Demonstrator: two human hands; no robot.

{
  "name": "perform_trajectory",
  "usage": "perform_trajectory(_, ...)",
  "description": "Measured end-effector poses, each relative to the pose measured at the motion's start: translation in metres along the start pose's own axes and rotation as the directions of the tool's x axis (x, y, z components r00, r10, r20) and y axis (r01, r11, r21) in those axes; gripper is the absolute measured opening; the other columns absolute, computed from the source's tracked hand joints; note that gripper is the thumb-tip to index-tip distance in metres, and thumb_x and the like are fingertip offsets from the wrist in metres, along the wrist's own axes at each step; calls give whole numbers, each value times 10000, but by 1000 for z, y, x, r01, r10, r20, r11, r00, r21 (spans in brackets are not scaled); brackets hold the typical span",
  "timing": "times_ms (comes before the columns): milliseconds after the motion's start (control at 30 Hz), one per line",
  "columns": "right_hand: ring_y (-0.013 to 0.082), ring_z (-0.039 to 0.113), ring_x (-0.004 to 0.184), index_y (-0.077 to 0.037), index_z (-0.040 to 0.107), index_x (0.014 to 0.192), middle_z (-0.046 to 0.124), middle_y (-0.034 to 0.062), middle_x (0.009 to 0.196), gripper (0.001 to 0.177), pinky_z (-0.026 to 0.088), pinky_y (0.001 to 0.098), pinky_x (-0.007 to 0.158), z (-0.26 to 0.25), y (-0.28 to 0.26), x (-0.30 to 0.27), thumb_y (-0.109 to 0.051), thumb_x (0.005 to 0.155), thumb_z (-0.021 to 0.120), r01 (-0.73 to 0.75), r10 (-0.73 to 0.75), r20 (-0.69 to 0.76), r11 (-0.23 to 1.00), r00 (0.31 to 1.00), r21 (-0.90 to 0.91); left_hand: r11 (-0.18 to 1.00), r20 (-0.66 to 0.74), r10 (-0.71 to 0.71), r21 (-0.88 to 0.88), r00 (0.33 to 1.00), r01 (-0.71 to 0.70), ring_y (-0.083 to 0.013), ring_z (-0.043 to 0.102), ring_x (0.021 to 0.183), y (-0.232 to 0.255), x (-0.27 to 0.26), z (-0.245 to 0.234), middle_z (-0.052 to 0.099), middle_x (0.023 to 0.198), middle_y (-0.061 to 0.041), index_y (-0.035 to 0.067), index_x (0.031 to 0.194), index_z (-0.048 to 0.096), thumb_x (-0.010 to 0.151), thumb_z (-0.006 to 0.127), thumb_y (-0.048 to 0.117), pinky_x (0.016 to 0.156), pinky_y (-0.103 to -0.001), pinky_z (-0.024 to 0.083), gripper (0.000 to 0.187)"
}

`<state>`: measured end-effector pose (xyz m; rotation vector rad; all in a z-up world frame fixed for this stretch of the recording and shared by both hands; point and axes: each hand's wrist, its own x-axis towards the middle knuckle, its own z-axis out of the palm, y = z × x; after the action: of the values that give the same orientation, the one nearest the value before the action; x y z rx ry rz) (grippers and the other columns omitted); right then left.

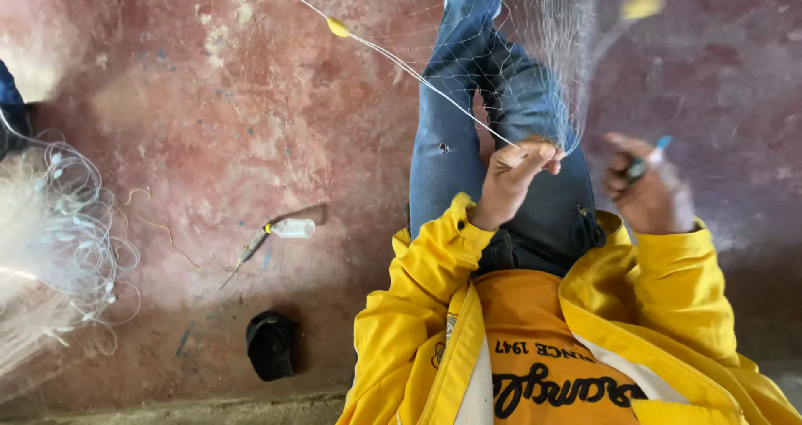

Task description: The person repairs a fishing net by cutting and pulling threads with a cutter and scissors, then cutting the net itself with scissors, while holding the net with both hands or bracing it with one hand.

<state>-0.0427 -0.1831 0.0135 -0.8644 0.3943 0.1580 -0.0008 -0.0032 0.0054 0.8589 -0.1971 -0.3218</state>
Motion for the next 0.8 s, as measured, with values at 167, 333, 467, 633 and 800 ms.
perform_trajectory(167, 87, 504, 718, -7, 473, 1173, 550, 19, 799, 532, 391, 184, 631, 53, 8, 3, -315, 774, 642, 67, -39, 370, 996, 928, -64, 985, -66, 170, 40, 983, -167, -108, 517, 684, 13, -8, 28, 546, 729, -37, 76, 787, 574, 861, 538, 215, 644, -215, 432, 161)
perform_trajectory(333, 202, 535, 707, -81, 579, 947, 564, 104, 833, 154, 436, 281, 633, 64, 6, 4, -87, 793, 574, 181, -162, 322, 983, 933, -28, 984, -80, 160, 89, 984, -153, -92, 513, 686, 16, -10, 22, 550, 747, -22, 91, 797, 580, 857, 541, 203, 658, -199, 416, 133)
perform_trajectory(467, 140, 451, 687, -128, 528, 812, 509, 89, 883, 51, 328, 257, 617, 65, -4, -8, -119, 792, 574, 163, -160, 164, 987, 973, -6, 979, -51, 184, 94, 982, -179, -87, 501, 739, 20, -1, 16, 549, 929, -36, 74, 890, 582, 888, 517, 207, 662, -203, 420, 148)
perform_trajectory(633, 151, 422, 646, -122, 512, 919, 485, 55, 758, 114, 321, 263, 578, 53, -3, -13, -67, 820, 525, 332, -330, 166, 943, 929, 20, 901, -110, 110, -409, 988, -146, -187, 505, 991, 31, 18, -9, 485, 1164, -108, 63, 1192, 435, 889, 540, 237, 837, -288, 419, 366)
perform_trajectory(800, 72, 396, 501, -85, 461, 856, 440, 32, 575, 103, 359, 194, 513, 43, -12, -15, -112, 823, 555, 431, -429, 110, 788, 897, -440, 634, -218, 130, -731, 967, -250, -296, 424, 1149, 62, 17, -24, 395, 1266, -194, 12, 1127, 488, 891, 476, 135, 978, -353, 371, 267)
